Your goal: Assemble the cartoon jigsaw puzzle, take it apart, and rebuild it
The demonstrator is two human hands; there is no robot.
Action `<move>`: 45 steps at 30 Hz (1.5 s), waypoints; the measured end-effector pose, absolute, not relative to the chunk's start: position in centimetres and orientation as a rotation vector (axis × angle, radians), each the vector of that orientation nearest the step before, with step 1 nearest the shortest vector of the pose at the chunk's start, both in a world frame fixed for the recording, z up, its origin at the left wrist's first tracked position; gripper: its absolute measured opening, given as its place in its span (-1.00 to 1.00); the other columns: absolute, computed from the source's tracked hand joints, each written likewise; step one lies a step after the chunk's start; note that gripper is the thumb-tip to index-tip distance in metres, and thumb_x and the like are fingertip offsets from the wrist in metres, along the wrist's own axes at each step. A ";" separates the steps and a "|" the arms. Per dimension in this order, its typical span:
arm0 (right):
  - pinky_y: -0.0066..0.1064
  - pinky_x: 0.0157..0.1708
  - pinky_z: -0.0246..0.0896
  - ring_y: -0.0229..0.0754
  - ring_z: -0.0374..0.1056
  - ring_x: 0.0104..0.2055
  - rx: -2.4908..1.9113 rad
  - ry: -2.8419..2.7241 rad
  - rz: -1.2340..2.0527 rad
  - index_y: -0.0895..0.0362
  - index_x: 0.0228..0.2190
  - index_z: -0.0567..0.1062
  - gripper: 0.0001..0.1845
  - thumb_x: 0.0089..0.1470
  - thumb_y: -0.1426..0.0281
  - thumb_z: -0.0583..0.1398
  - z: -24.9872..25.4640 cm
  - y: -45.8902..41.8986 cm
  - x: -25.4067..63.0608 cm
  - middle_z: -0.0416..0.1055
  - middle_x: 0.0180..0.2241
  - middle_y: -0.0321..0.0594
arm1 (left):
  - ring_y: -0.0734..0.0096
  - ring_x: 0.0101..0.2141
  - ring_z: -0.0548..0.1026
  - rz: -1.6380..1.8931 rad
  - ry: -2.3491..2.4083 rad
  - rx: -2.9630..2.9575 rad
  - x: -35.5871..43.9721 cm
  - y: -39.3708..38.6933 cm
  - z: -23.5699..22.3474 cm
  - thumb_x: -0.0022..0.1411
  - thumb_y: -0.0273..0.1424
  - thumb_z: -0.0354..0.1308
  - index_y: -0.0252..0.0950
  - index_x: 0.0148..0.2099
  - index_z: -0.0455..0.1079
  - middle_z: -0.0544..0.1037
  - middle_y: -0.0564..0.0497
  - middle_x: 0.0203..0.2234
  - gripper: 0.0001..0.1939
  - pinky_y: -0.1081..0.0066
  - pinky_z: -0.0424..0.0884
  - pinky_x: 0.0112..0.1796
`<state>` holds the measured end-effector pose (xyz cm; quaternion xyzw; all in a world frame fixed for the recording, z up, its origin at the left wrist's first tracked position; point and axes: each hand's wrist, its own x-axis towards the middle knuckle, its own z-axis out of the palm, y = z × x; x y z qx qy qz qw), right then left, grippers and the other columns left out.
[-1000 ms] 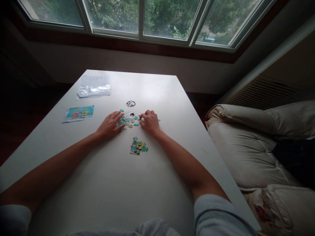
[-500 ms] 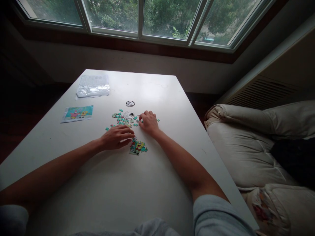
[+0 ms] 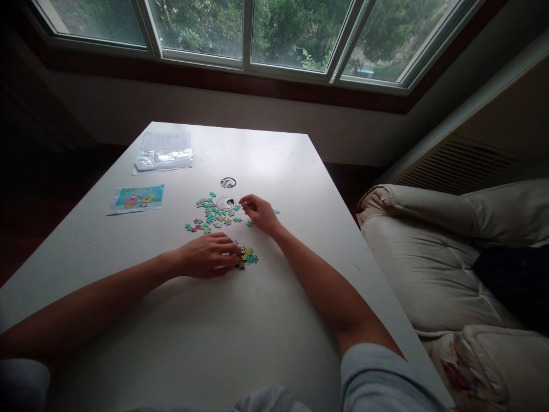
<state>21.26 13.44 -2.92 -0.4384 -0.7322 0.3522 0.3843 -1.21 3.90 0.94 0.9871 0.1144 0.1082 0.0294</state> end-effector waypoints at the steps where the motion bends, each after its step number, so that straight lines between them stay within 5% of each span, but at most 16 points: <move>1: -0.33 -0.26 0.32 -0.19 0.43 -0.33 -1.091 -1.784 0.994 0.04 -0.17 0.52 -0.77 0.15 0.24 0.22 -3.0 13.5 21.2 0.49 -0.37 -0.28 | 0.25 -0.13 0.50 0.320 0.363 3.069 -1.2 3.9 1.0 0.39 -0.36 0.08 -0.17 0.07 0.45 0.57 -0.10 -0.04 -0.75 0.23 0.37 -0.07; 7: -0.32 -0.25 0.36 -0.17 0.47 -0.27 -1.013 -1.477 1.296 0.08 -0.32 0.50 -0.67 -0.03 0.14 0.38 -2.7 13.4 21.3 0.56 -0.33 -0.24 | 0.21 -0.08 0.51 0.241 0.572 3.107 -1.2 3.5 0.9 0.43 -0.34 0.04 -0.20 0.12 0.42 0.54 -0.10 0.05 -0.72 0.20 0.36 -0.04; 16: -0.43 -0.50 0.20 -0.30 0.31 -0.50 -1.087 -1.442 1.463 0.13 -0.42 0.49 -0.63 -0.15 0.18 0.45 -1.3 12.4 21.2 0.49 -0.50 -0.29 | 0.10 0.12 0.46 0.202 0.810 3.028 -1.3 3.0 0.4 0.39 -0.31 0.09 -0.24 0.24 0.33 0.45 -0.14 0.21 -0.59 0.15 0.37 0.10; 25: -0.45 -0.44 0.29 -0.22 0.47 -0.38 -1.104 -1.624 1.573 0.14 -0.22 0.53 -0.64 -0.06 0.25 0.39 -2.4 12.6 21.7 0.58 -0.41 -0.22 | 0.10 0.22 0.37 0.163 0.835 2.976 -1.5 2.9 0.5 0.37 -0.29 0.12 -0.25 0.29 0.27 0.39 -0.15 0.26 -0.51 0.13 0.33 0.19; 32: -0.43 -0.35 0.27 -0.26 0.42 -0.37 -1.053 -1.731 1.503 0.13 -0.12 0.62 -0.61 -0.04 0.36 0.30 -2.3 12.8 21.5 0.56 -0.39 -0.27 | 0.10 0.22 0.38 0.157 0.842 2.975 -1.4 2.9 0.4 0.38 -0.29 0.10 -0.26 0.30 0.27 0.39 -0.17 0.25 -0.52 0.15 0.33 0.18; 45: -0.39 -0.28 0.27 -0.22 0.41 -0.34 -1.135 -1.885 1.241 0.15 -0.35 0.60 -0.83 -0.03 0.36 0.28 -2.5 12.8 21.5 0.55 -0.41 -0.27 | 0.09 0.23 0.35 0.163 0.858 2.976 -1.4 2.9 0.1 0.40 -0.27 0.08 -0.26 0.30 0.26 0.39 -0.17 0.25 -0.52 0.13 0.33 0.19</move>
